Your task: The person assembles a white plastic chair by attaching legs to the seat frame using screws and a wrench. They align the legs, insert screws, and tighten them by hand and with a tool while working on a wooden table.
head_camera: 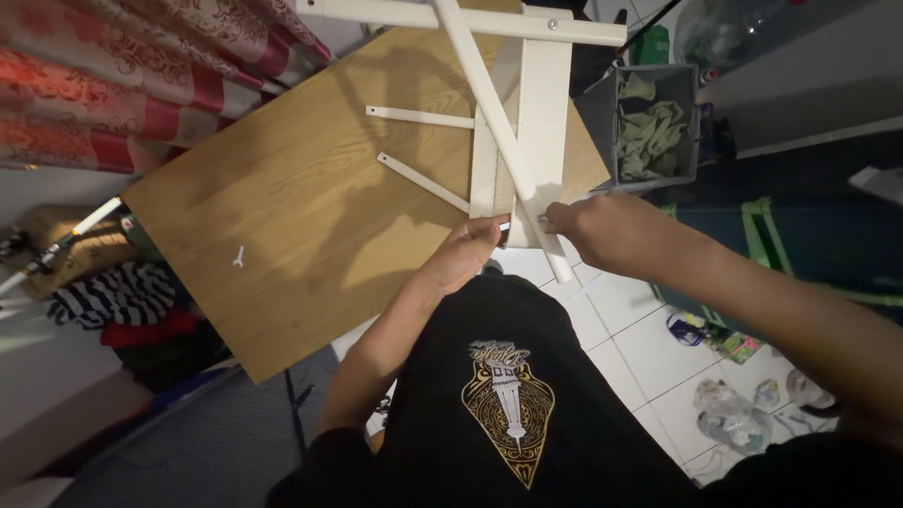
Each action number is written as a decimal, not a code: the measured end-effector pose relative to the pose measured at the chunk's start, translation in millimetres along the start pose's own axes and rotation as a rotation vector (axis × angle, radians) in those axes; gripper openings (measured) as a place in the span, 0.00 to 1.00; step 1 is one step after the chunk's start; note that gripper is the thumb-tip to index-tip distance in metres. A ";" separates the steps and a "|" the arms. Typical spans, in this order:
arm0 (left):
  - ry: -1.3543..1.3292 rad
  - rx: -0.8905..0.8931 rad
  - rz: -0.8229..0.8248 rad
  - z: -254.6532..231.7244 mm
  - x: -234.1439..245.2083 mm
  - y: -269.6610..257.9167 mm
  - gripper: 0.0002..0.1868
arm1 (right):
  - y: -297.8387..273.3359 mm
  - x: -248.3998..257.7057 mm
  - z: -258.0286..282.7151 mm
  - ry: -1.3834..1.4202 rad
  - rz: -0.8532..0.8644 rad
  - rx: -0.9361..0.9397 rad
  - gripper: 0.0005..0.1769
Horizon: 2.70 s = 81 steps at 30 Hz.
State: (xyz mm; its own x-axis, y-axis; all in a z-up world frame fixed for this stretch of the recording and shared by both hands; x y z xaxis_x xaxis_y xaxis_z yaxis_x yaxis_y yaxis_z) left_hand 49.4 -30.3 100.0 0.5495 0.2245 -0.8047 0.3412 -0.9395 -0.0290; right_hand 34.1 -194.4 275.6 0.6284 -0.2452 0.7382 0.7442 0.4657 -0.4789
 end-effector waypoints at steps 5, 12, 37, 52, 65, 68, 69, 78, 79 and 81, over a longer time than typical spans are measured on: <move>0.267 0.013 -0.285 -25.4 -20.1 -8.4 0.19 | 2.0 -5.6 4.9 0.053 -0.018 -0.020 0.08; 0.588 0.306 -0.448 -57.1 -36.2 16.9 0.16 | 6.0 -17.2 -2.5 -0.071 -0.036 0.001 0.12; 0.552 0.215 -0.307 -56.2 -41.6 19.4 0.19 | 38.4 47.0 -34.8 0.295 0.303 -0.083 0.17; 0.541 0.087 -0.241 -49.3 -32.7 20.5 0.18 | 18.0 17.7 -15.5 0.769 -0.026 -0.481 0.24; 0.380 0.249 -0.250 -65.8 -12.6 45.3 0.16 | 10.6 -17.4 -24.5 1.127 -0.362 -0.390 0.26; 0.342 0.299 -0.277 -55.3 1.8 40.4 0.15 | 8.7 -15.4 -21.4 1.005 -0.361 -0.421 0.26; 0.327 0.337 -0.289 -51.6 7.5 38.0 0.16 | 7.4 -13.9 -19.9 0.936 -0.360 -0.435 0.26; 0.318 0.376 -0.244 -58.7 1.2 27.5 0.26 | 10.8 -17.1 -19.8 1.135 -0.385 -0.348 0.25; 0.330 0.366 -0.251 -63.6 -2.4 28.2 0.26 | 12.2 -15.6 -20.7 1.149 -0.377 -0.357 0.24; 0.350 0.353 -0.268 -65.6 -10.5 26.6 0.27 | 10.6 -16.9 -21.0 1.183 -0.357 -0.380 0.21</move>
State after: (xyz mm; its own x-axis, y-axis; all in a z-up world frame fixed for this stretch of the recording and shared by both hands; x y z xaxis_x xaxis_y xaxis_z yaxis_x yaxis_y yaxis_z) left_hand 102.8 -40.7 146.6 0.7194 0.4833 -0.4989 0.2608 -0.8536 -0.4509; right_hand 36.0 -203.2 248.0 0.0548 -0.9953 0.0795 0.8058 -0.0029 -0.5921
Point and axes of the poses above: each hand's wrist, its own y-axis towards the middle knuckle, its own x-axis out of the back of the hand, z = x × y, the point moved 5 cm from there along y, towards the middle knuckle, and after that the axes turned 15 degrees about z, right-handed, at the moved point
